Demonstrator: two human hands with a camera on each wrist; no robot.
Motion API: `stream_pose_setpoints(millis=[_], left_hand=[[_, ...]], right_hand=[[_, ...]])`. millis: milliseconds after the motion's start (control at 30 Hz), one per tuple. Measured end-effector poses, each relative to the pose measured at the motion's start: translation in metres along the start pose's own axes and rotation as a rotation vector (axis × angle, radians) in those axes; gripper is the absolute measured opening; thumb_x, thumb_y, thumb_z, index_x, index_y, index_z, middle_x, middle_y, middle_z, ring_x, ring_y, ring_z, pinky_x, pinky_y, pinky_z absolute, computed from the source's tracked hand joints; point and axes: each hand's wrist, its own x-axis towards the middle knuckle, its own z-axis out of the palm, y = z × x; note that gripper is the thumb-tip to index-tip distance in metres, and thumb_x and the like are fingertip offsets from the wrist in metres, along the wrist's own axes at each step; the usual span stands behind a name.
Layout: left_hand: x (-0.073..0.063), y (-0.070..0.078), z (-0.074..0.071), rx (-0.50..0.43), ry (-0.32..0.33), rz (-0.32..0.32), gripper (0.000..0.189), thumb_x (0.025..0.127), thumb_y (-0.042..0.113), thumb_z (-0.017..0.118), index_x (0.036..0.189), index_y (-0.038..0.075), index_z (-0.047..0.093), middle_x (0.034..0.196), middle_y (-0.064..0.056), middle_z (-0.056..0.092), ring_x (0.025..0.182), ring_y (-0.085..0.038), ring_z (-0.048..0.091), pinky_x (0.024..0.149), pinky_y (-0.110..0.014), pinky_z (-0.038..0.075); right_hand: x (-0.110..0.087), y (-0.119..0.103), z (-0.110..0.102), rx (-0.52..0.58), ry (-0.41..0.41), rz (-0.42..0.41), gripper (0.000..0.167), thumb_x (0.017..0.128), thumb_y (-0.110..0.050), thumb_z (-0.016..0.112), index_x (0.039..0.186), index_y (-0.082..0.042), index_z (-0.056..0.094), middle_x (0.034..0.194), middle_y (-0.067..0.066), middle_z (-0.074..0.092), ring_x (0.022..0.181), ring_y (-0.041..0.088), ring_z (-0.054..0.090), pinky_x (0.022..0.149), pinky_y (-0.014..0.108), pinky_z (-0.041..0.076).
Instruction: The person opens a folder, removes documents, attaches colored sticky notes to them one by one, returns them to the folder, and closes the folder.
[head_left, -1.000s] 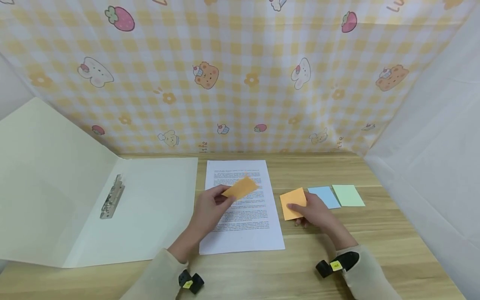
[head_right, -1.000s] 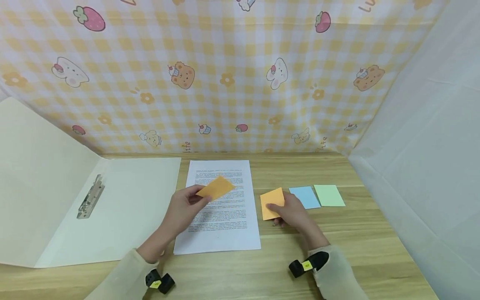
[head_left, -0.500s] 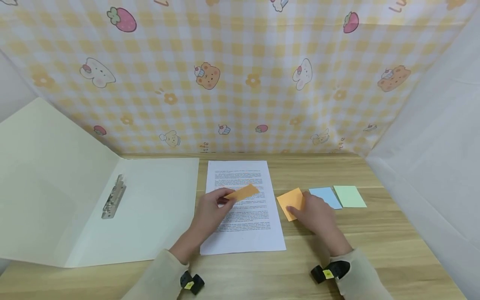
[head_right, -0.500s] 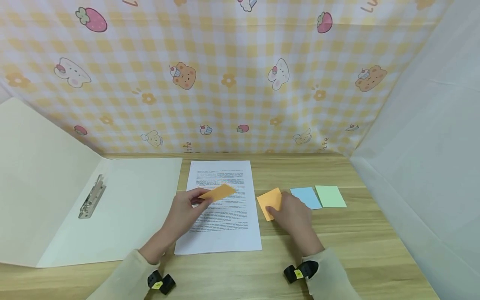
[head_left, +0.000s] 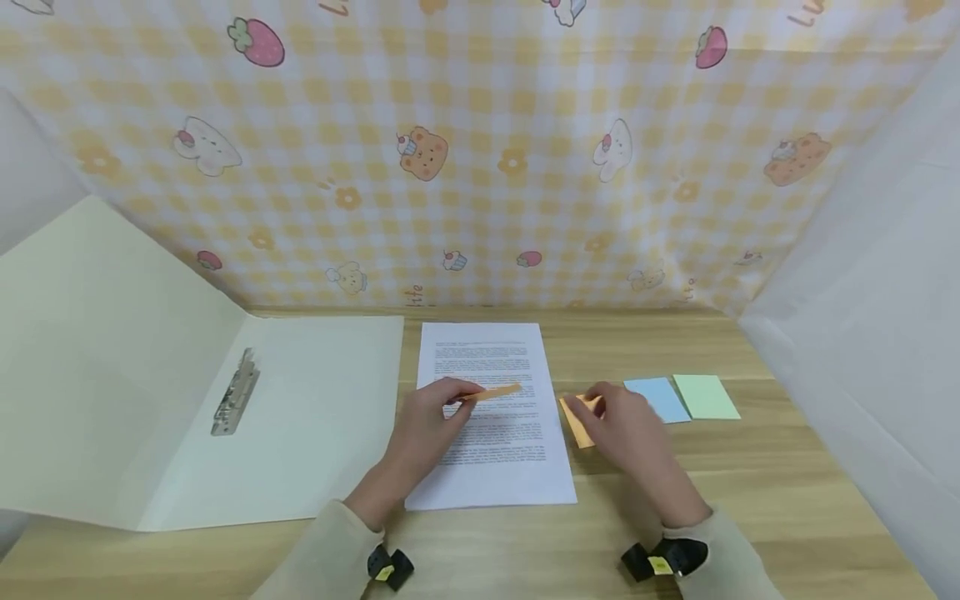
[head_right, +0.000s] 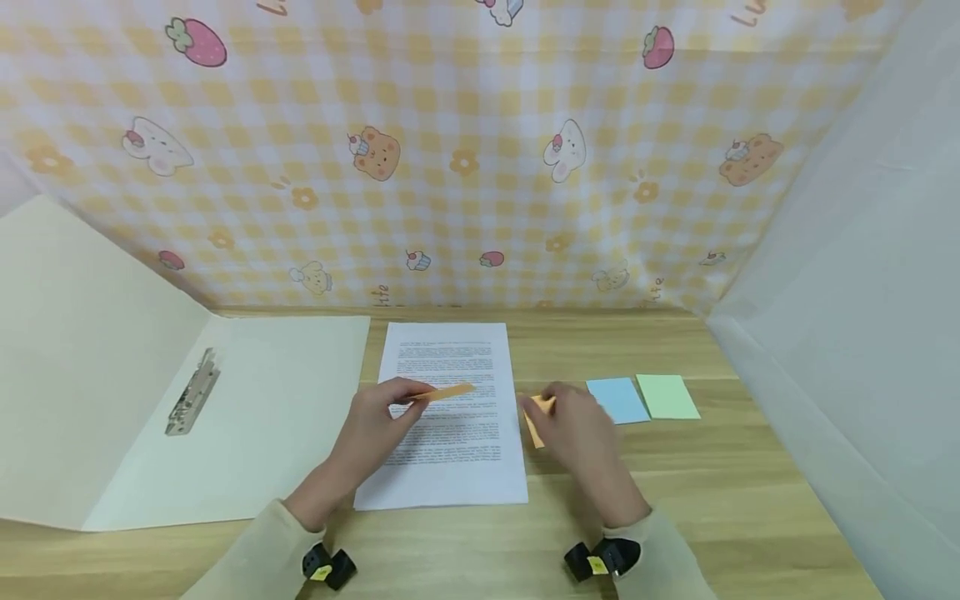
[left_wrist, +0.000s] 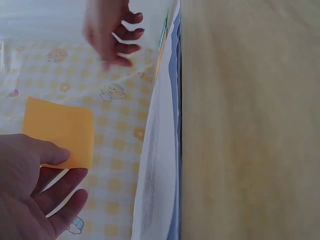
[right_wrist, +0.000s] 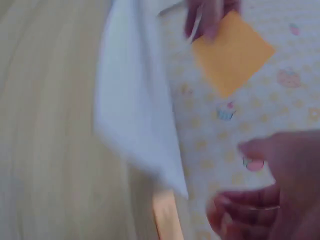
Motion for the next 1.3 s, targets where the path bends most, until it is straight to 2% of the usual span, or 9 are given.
stream_pose_setpoints(millis=[167, 267, 367, 467, 567, 700, 867, 1000, 1300], left_hand=[[-0.001, 0.005, 0.000, 0.103, 0.036, 0.144, 0.025, 0.082, 0.000, 0.081, 0.102, 0.014, 0.079, 0.100, 0.002, 0.079, 0.098, -0.014, 0.074, 0.087, -0.030, 0.061], [-0.002, 0.005, 0.000, 0.122, 0.049, 0.182, 0.026, 0.080, -0.001, 0.081, 0.100, 0.015, 0.079, 0.099, 0.003, 0.079, 0.097, -0.014, 0.075, 0.087, -0.030, 0.061], [-0.003, 0.004, 0.001, 0.131, 0.057, 0.207, 0.027, 0.079, -0.003, 0.082, 0.098, 0.016, 0.080, 0.098, 0.003, 0.079, 0.095, -0.014, 0.075, 0.085, -0.029, 0.061], [-0.003, 0.003, 0.000, 0.145, 0.050, 0.224, 0.026, 0.080, -0.005, 0.081, 0.097, 0.015, 0.080, 0.098, 0.003, 0.079, 0.096, -0.015, 0.075, 0.085, -0.030, 0.061], [-0.002, 0.004, -0.001, 0.162, 0.032, 0.188, 0.027, 0.084, -0.009, 0.074, 0.096, 0.014, 0.081, 0.101, 0.002, 0.079, 0.100, -0.017, 0.074, 0.089, -0.031, 0.060], [-0.001, 0.005, -0.004, 0.152, 0.025, 0.071, 0.032, 0.089, -0.011, 0.062, 0.103, 0.012, 0.079, 0.107, -0.001, 0.078, 0.106, -0.019, 0.072, 0.091, -0.033, 0.060], [0.003, 0.004, -0.005, 0.093, 0.022, -0.117, 0.022, 0.096, 0.009, 0.067, 0.117, 0.008, 0.073, 0.106, -0.005, 0.075, 0.088, -0.016, 0.069, 0.072, -0.026, 0.058], [0.006, -0.003, -0.004, 0.013, -0.024, -0.258, 0.019, 0.094, 0.016, 0.072, 0.110, 0.006, 0.075, 0.094, -0.004, 0.074, 0.075, -0.011, 0.061, 0.063, -0.019, 0.051], [0.009, -0.012, -0.009, -0.028, -0.051, -0.352, 0.011, 0.094, 0.015, 0.071, 0.099, 0.007, 0.078, 0.088, -0.005, 0.075, 0.069, -0.011, 0.059, 0.061, -0.019, 0.048]], right_hand=[[0.005, -0.024, 0.009, 0.686, -0.326, 0.137, 0.064, 0.098, -0.058, 0.055, 0.116, 0.002, 0.067, 0.086, 0.011, 0.072, 0.069, 0.019, 0.070, 0.061, 0.033, 0.061], [0.011, -0.033, 0.017, 0.896, -0.414, 0.210, 0.065, 0.098, -0.054, 0.058, 0.123, 0.006, 0.061, 0.092, 0.011, 0.074, 0.078, 0.018, 0.074, 0.071, 0.033, 0.064], [0.017, -0.036, 0.024, 0.995, -0.418, 0.239, 0.052, 0.099, -0.038, 0.064, 0.124, 0.007, 0.061, 0.097, 0.010, 0.073, 0.083, 0.016, 0.076, 0.075, 0.030, 0.063], [0.021, -0.038, 0.026, 1.023, -0.386, 0.261, 0.039, 0.099, -0.023, 0.065, 0.125, 0.006, 0.064, 0.101, 0.010, 0.072, 0.084, 0.015, 0.075, 0.075, 0.027, 0.063], [0.024, -0.040, 0.028, 1.010, -0.358, 0.271, 0.035, 0.100, -0.017, 0.064, 0.126, 0.006, 0.063, 0.102, 0.009, 0.072, 0.082, 0.013, 0.072, 0.072, 0.025, 0.062], [0.026, -0.040, 0.033, 0.996, -0.335, 0.273, 0.034, 0.100, -0.015, 0.063, 0.128, 0.005, 0.062, 0.101, 0.008, 0.073, 0.082, 0.012, 0.071, 0.070, 0.024, 0.062], [0.026, -0.043, 0.038, 0.991, -0.313, 0.291, 0.032, 0.099, -0.016, 0.065, 0.127, 0.001, 0.064, 0.103, 0.009, 0.074, 0.082, 0.014, 0.071, 0.068, 0.026, 0.062], [0.026, -0.045, 0.042, 0.979, -0.318, 0.275, 0.031, 0.099, -0.016, 0.065, 0.125, 0.000, 0.065, 0.102, 0.010, 0.074, 0.081, 0.016, 0.071, 0.067, 0.027, 0.062], [0.031, -0.056, 0.051, 0.910, -0.270, 0.199, 0.024, 0.098, -0.016, 0.067, 0.118, -0.003, 0.070, 0.093, 0.008, 0.074, 0.077, 0.015, 0.070, 0.064, 0.029, 0.062]])
